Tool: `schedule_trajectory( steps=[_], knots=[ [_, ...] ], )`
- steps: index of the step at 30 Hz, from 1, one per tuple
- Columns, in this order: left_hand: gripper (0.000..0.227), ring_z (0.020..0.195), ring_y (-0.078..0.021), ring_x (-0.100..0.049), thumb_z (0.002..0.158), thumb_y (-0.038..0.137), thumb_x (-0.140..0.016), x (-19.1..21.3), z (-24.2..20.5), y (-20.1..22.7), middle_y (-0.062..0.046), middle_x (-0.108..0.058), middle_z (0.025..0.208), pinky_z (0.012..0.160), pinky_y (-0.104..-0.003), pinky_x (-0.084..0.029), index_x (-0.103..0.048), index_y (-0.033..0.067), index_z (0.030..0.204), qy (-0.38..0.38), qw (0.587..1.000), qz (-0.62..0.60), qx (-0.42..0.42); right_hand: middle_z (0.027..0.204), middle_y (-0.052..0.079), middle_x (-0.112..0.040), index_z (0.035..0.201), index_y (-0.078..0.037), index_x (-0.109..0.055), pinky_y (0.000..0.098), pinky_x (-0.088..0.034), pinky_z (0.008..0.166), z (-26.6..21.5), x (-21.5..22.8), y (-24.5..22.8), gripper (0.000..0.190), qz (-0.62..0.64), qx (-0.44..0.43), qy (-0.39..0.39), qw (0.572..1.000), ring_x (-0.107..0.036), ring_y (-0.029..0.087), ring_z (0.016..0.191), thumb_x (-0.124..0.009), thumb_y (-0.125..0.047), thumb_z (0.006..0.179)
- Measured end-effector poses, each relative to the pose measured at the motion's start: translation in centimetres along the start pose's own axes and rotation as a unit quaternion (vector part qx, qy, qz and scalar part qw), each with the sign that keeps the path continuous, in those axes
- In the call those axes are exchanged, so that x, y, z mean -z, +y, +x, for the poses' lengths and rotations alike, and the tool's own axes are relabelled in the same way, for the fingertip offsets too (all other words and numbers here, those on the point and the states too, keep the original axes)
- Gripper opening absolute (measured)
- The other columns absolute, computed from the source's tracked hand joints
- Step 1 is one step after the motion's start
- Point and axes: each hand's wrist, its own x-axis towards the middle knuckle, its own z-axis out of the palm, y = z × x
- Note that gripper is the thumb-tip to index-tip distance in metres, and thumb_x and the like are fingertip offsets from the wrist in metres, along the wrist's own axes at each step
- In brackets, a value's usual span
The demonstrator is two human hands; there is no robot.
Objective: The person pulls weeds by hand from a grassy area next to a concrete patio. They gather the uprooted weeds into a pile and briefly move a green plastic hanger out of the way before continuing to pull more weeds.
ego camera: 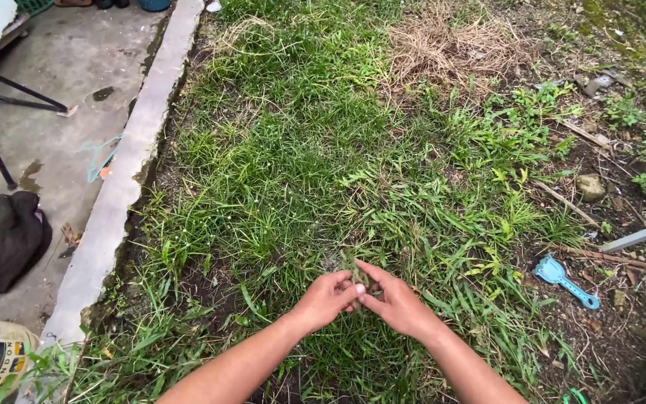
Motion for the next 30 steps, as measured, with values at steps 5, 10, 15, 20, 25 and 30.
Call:
schedule_trajectory(
  steps=[5, 10, 15, 20, 25, 30],
  knots=[
    [0.021, 0.092, -0.0165, -0.071, 0.101, 0.019, -0.060, 0.1, 2.1, -2.4, -0.004, -0.069, 0.099, 0.089, -0.029, -0.062, -0.067, 0.0126, 0.119, 0.054, 0.998, -0.039, -0.012, 0.161, 0.012, -0.018, 0.156, -0.024, -0.020, 0.0500, -0.023, 0.120, -0.2, -1.2, -1.3, 0.066, -0.049, -0.034, -0.029, 0.998, -0.025, 0.027, 0.146, -0.042, -0.003, 0.097],
    [0.016, 0.078, -0.0113, -0.070, 0.099, 0.021, -0.065, 0.9, 3.1, -3.9, 0.002, -0.069, 0.088, 0.083, -0.030, -0.062, -0.071, 0.0172, 0.113, 0.119, 0.993, -0.005, -0.011, 0.146, 0.018, -0.046, 0.157, -0.028, -0.012, 0.0445, -0.052, 0.105, 0.6, -2.3, 0.2, 0.068, -0.080, 0.009, -0.032, 0.996, -0.065, 0.022, 0.115, -0.043, -0.009, 0.099],
    [0.009, 0.087, -0.0147, -0.072, 0.097, 0.020, -0.065, 4.3, 1.7, -4.2, -0.002, -0.075, 0.103, 0.090, -0.035, -0.062, -0.072, 0.0146, 0.100, 0.124, 0.991, 0.031, -0.036, 0.151, 0.008, -0.046, 0.155, -0.032, -0.020, 0.0625, -0.032, 0.110, 1.5, -2.7, -1.0, 0.069, -0.084, 0.001, -0.015, 0.996, -0.048, 0.029, 0.136, -0.051, -0.012, 0.097],
    [0.015, 0.095, -0.0161, -0.074, 0.098, 0.026, -0.067, 10.6, -1.1, -5.6, -0.006, -0.078, 0.111, 0.102, -0.038, -0.058, -0.071, 0.0142, 0.090, 0.119, 0.984, 0.133, -0.011, 0.145, 0.003, -0.054, 0.149, -0.029, -0.038, 0.0540, -0.040, 0.110, 2.8, -3.3, 0.3, 0.056, -0.100, -0.020, -0.022, 0.995, -0.059, 0.021, 0.124, -0.053, -0.019, 0.096],
    [0.023, 0.102, -0.0188, -0.072, 0.093, 0.033, -0.072, 16.6, -4.0, -8.3, -0.003, -0.076, 0.097, 0.114, -0.051, -0.043, -0.067, 0.0172, 0.077, 0.112, 0.983, 0.134, 0.049, 0.142, 0.004, -0.058, 0.145, -0.028, -0.046, 0.0496, -0.041, 0.111, 4.6, -4.6, 1.0, 0.051, -0.115, -0.033, -0.033, 0.992, -0.058, 0.021, 0.127, -0.054, -0.018, 0.095],
    [0.014, 0.084, -0.0081, -0.064, 0.098, 0.028, -0.068, 19.4, -5.2, -11.5, 0.001, -0.071, 0.093, 0.096, -0.034, -0.055, -0.070, 0.0173, 0.089, 0.088, 0.958, 0.210, 0.171, 0.138, 0.003, -0.061, 0.142, -0.022, -0.050, 0.0459, -0.041, 0.113, 6.2, -5.4, 1.9, 0.046, -0.145, -0.027, -0.032, 0.989, -0.061, 0.018, 0.122, -0.053, -0.021, 0.096]
  ],
)
